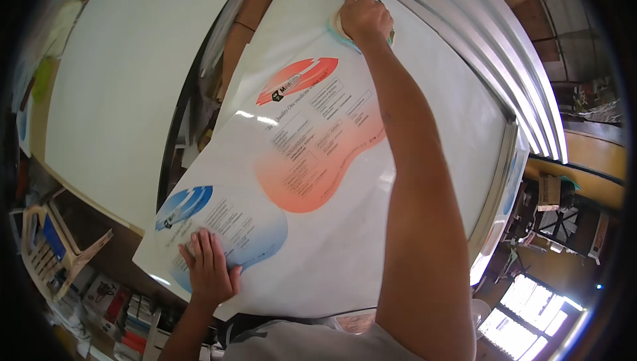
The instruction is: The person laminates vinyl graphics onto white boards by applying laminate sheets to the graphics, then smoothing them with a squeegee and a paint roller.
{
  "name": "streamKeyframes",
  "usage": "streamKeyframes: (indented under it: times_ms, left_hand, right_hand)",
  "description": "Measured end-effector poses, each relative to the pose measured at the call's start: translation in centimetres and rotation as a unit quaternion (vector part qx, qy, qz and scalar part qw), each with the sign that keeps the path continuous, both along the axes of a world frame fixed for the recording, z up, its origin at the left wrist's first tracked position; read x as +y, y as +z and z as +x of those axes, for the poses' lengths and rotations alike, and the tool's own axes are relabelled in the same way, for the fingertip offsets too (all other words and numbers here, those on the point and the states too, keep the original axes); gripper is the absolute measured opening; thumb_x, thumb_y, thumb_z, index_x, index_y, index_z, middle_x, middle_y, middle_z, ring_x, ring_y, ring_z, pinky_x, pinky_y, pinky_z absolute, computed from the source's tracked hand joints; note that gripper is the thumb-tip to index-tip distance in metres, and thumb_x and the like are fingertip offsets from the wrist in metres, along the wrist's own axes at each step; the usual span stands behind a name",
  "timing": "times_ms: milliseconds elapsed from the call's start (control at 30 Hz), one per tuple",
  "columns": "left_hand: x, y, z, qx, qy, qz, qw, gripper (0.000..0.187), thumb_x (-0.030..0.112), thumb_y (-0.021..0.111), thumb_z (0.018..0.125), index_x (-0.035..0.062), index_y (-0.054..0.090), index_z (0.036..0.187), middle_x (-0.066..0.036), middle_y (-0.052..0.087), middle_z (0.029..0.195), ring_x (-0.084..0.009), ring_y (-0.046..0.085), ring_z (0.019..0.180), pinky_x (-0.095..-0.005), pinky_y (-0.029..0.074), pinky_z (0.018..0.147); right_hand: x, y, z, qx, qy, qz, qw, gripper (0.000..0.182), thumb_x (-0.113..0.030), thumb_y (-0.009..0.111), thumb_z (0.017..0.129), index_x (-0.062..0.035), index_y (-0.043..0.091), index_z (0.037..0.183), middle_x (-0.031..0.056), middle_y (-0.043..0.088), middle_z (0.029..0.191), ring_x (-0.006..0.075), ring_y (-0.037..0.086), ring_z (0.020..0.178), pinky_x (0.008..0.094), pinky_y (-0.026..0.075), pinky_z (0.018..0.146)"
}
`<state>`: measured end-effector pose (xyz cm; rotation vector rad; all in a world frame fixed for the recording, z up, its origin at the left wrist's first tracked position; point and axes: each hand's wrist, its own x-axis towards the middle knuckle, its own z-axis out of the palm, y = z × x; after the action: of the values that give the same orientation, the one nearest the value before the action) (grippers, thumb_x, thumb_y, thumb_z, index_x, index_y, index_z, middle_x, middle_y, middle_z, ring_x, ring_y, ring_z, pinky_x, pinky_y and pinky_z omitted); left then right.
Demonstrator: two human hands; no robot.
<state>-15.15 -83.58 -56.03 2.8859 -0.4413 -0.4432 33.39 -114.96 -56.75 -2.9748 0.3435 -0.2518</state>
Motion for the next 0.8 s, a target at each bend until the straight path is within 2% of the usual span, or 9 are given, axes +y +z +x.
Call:
streamKeyframes:
  times_ms: [100, 200, 267, 300, 367, 500, 600, 700, 800]
  left_hand:
    - [0.1, 0.2, 0.7, 0.021, 0.002, -0.012, 1.000, 0.082, 0.044, 0.049, 0.091, -0.0150, 0.028, 0.144, -0.037, 0.025, 0.152, -0.0537, 0.020, 0.142, -0.0730, 0.005, 0.111]
    - [-0.1, 0.5, 0.7, 0.015, 0.006, -0.044, 0.999, 0.084, 0.043, 0.052, 0.089, -0.0144, 0.027, 0.145, -0.035, 0.022, 0.154, -0.0516, 0.017, 0.144, -0.0722, 0.007, 0.111]
    - [-0.1, 0.8, 0.8, 0.009, 0.008, -0.055, 0.998, 0.084, 0.042, 0.052, 0.089, -0.0141, 0.026, 0.145, -0.035, 0.022, 0.154, -0.0509, 0.018, 0.144, -0.0724, 0.008, 0.111]
    - [-0.1, 0.9, 0.9, 0.010, 0.010, -0.064, 0.998, 0.084, 0.042, 0.053, 0.089, -0.0138, 0.026, 0.146, -0.034, 0.022, 0.154, -0.0502, 0.018, 0.144, -0.0725, 0.009, 0.111]
    - [0.0, 0.9, 0.6, -0.004, 0.008, -0.066, 0.998, 0.083, 0.043, 0.052, 0.090, -0.0133, 0.026, 0.146, -0.034, 0.022, 0.154, -0.0490, 0.018, 0.145, -0.0727, 0.010, 0.110]
    - [0.5, 0.5, 0.0, 0.008, 0.019, -0.060, 0.998, 0.078, 0.047, 0.049, 0.094, -0.0084, 0.031, 0.146, -0.029, 0.025, 0.156, -0.0436, 0.022, 0.145, -0.0705, 0.015, 0.110]
    - [0.3, -0.2, 0.6, 0.034, 0.033, -0.071, 0.996, 0.076, 0.047, 0.049, 0.095, -0.0075, 0.033, 0.146, -0.028, 0.025, 0.156, -0.0429, 0.022, 0.146, -0.0706, 0.014, 0.110]
    - [0.4, -0.7, 0.0, 0.015, 0.016, -0.074, 0.997, 0.079, 0.045, 0.046, 0.095, -0.0110, 0.028, 0.147, -0.033, 0.023, 0.155, -0.0483, 0.019, 0.145, -0.0722, 0.010, 0.110]
    - [0.3, -0.7, 0.0, 0.001, 0.010, -0.058, 0.998, 0.078, 0.045, 0.045, 0.096, -0.0109, 0.028, 0.147, -0.033, 0.023, 0.155, -0.0482, 0.020, 0.145, -0.0718, 0.010, 0.110]
  right_hand:
    - [0.7, -0.8, -2.8, -0.096, -0.043, 0.072, 0.992, 0.048, -0.048, 0.047, 0.096, -0.0070, 0.072, 0.097, 0.0225, 0.071, 0.100, 0.0398, 0.067, 0.098, 0.0485, 0.051, 0.088]
    - [6.1, 3.9, -13.9, 0.072, 0.024, 0.121, 0.990, 0.037, -0.044, 0.055, 0.093, -0.0092, 0.069, 0.095, 0.0194, 0.071, 0.101, 0.0370, 0.067, 0.096, 0.0479, 0.054, 0.074]
    - [9.1, -0.8, -23.5, 0.116, 0.282, -0.044, 0.951, 0.023, -0.034, 0.061, 0.086, -0.0123, 0.067, 0.091, 0.0120, 0.069, 0.093, 0.0324, 0.068, 0.088, 0.0490, 0.053, 0.070]
    - [12.6, 0.1, -28.3, 0.203, 0.253, 0.028, 0.946, 0.019, -0.031, 0.061, 0.085, -0.0134, 0.067, 0.088, 0.0099, 0.067, 0.089, 0.0314, 0.067, 0.086, 0.0495, 0.052, 0.073]
    - [16.2, 1.3, -35.4, 0.059, 0.364, 0.179, 0.912, 0.016, -0.026, 0.065, 0.079, -0.0125, 0.066, 0.087, 0.0110, 0.066, 0.085, 0.0305, 0.067, 0.084, 0.0470, 0.052, 0.078]
    - [15.9, -0.3, -32.4, 0.046, 0.373, 0.105, 0.921, 0.027, -0.031, 0.069, 0.078, -0.0123, 0.070, 0.099, 0.0115, 0.070, 0.095, 0.0312, 0.068, 0.089, 0.0452, 0.053, 0.080]
    - [14.3, -0.8, -24.1, 0.105, 0.279, 0.104, 0.949, 0.035, -0.036, 0.067, 0.082, -0.0110, 0.071, 0.106, 0.0128, 0.071, 0.099, 0.0334, 0.068, 0.091, 0.0475, 0.053, 0.083]
    - [13.1, -0.9, -16.2, -0.008, 0.186, 0.047, 0.981, 0.034, -0.039, 0.062, 0.087, -0.0106, 0.072, 0.104, 0.0175, 0.072, 0.093, 0.0382, 0.068, 0.089, 0.0502, 0.052, 0.082]
    - [12.5, 0.6, -9.3, 0.023, 0.068, 0.021, 0.997, 0.037, -0.041, 0.056, 0.091, -0.0086, 0.071, 0.103, 0.0200, 0.071, 0.094, 0.0393, 0.068, 0.092, 0.0505, 0.052, 0.082]
